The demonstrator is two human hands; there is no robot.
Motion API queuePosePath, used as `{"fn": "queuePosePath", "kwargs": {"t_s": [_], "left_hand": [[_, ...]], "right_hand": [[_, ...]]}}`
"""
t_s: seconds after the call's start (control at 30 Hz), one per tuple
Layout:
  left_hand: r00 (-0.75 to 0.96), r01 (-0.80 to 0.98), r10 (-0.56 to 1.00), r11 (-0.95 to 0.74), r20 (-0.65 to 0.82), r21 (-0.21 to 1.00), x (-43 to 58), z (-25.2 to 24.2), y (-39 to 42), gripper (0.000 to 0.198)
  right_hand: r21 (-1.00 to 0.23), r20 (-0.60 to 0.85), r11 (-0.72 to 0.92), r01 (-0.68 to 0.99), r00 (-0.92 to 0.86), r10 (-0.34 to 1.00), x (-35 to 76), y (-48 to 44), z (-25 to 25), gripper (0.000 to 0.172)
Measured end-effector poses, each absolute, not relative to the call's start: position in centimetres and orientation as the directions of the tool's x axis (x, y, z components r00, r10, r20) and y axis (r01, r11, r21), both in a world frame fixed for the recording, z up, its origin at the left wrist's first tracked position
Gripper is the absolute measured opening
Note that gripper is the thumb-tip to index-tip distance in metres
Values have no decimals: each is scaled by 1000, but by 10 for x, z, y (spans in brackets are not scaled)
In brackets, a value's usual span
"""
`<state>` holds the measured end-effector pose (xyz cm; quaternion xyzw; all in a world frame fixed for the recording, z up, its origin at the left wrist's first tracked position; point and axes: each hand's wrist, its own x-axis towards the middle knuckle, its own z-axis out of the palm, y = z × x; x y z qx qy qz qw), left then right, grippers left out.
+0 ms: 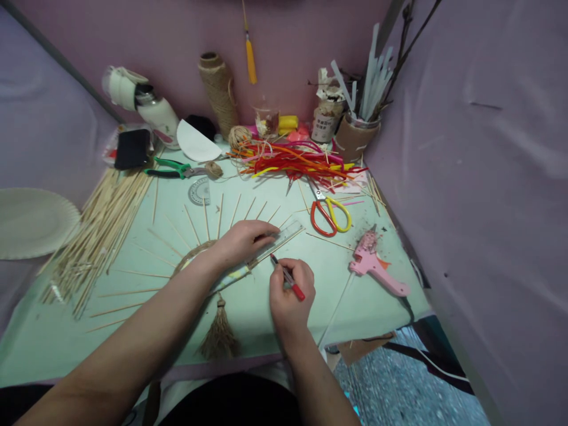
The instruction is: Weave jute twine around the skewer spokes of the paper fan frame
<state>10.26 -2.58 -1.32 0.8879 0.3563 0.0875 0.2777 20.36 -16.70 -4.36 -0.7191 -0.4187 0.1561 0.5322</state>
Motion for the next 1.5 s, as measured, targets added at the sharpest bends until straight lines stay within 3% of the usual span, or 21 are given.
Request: {"fn": "queuePosePath", "kwargs": {"t_s": [1.5], "left_hand": [[740, 565, 672, -595, -32, 572, 102, -16, -25, 26]], "right_hand": [[-902, 183, -110, 417, 600, 779, 203, -167, -43, 11]]}}
